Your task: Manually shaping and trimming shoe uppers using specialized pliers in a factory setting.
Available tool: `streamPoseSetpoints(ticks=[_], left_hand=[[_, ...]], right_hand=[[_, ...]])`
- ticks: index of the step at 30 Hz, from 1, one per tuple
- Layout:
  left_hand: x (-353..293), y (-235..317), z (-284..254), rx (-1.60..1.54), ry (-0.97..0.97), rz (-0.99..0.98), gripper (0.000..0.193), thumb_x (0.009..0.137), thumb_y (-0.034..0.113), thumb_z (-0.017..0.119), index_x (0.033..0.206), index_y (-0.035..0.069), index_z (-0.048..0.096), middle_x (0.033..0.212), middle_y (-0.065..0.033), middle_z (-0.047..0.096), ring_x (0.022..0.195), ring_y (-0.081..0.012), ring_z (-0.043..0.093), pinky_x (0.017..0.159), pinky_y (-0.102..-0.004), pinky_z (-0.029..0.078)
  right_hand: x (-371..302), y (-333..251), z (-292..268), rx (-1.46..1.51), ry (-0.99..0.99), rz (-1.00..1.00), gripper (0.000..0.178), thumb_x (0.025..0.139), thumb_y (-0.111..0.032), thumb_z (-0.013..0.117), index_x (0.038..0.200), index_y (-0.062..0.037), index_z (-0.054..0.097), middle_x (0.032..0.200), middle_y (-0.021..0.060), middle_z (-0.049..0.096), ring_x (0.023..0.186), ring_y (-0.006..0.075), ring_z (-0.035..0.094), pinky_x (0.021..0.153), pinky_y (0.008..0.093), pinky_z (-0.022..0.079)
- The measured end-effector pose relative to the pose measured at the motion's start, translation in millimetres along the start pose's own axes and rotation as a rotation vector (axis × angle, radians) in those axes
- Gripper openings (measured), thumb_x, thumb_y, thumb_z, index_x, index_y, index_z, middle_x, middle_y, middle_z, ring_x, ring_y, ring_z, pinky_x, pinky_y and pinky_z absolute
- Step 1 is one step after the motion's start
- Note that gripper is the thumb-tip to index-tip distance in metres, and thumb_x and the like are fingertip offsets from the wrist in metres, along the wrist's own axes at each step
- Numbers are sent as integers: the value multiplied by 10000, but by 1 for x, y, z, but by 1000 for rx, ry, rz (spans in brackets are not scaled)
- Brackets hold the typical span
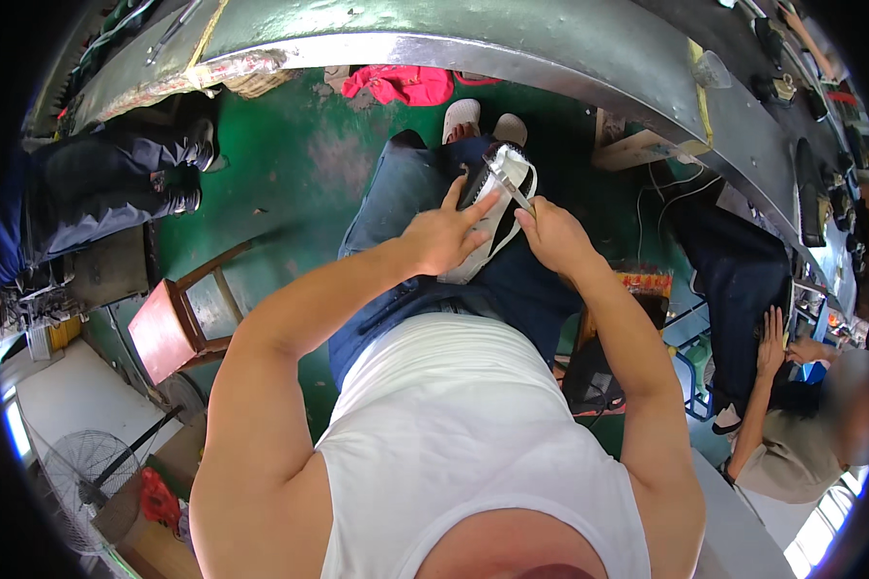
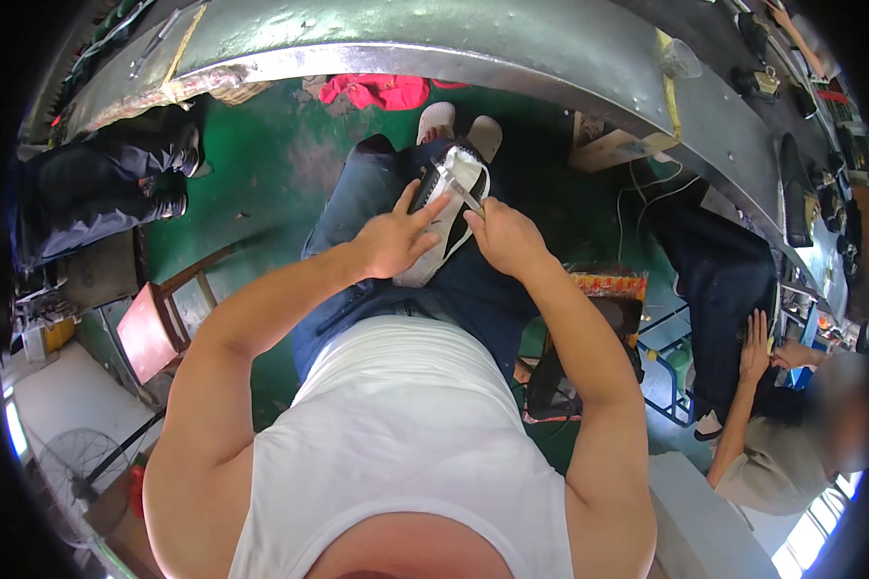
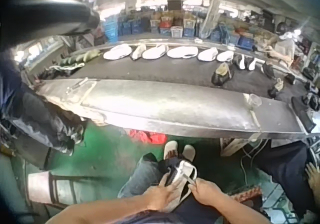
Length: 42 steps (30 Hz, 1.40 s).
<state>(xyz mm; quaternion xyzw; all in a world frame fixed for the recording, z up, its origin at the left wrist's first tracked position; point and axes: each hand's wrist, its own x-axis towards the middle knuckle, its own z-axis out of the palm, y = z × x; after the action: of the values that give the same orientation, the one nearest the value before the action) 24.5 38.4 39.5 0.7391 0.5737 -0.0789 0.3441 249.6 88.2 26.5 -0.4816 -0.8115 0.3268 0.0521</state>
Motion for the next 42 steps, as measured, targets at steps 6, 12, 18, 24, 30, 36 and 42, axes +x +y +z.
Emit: streamPoseSetpoints(ticks=[6,12,18,24,30,36,42], left_hand=[[-5,-29,61,-855,235,-126,754,977,346,557,1524,-25,196,1443,-280,451,1315,-358,486,1105,-353,352],[-14,-27,40,-728,127,35,1147,702,148,821,1561,84,64,1344,-276,531,1258,-380,524,1080,-368,390],[-44,-13,-54,-368,453,168,711,716,114,811,1332,45,463,1054,-180,707,979,-300,699,880,-349,535],[-17,18,-95,-1142,684,449,633,718,55,856,1247,40,507,1017,-91,669,977,-152,636,850,-333,535],[72,-14,-60,-932,256,-76,718,762,332,814,1273,-94,544,1135,-209,662,1021,-250,655,882,-352,516],[29,-50,20,-757,201,11,562,897,160,649,1397,-28,474,1139,-185,687,1001,-263,676,903,-391,510],[13,-9,20,-190,521,-107,310,960,307,526,918,45,684,749,-254,645,755,-459,634,703,-547,509]], right_hand=[[-22,-21,-14,337,68,-62,378,1000,-336,487,1035,32,566,916,277,643,892,465,623,780,512,497],[-40,-1,16,358,-147,106,398,1013,-345,453,1070,28,582,827,219,665,788,396,659,728,440,514],[-65,20,23,774,182,206,345,1042,-292,438,1037,17,590,749,59,631,682,123,619,631,278,492],[-70,29,18,922,208,310,322,1010,-283,522,1093,25,567,862,63,638,680,110,611,630,270,494],[-69,27,4,891,-39,318,254,952,-181,585,1139,-10,561,910,48,625,710,122,588,659,269,486],[-73,-3,-13,454,-139,290,242,920,-217,593,1050,-13,580,804,164,631,752,307,632,700,402,487],[-57,-17,-23,357,-210,51,213,902,-199,602,1000,-11,574,781,211,609,773,394,609,722,439,471]])
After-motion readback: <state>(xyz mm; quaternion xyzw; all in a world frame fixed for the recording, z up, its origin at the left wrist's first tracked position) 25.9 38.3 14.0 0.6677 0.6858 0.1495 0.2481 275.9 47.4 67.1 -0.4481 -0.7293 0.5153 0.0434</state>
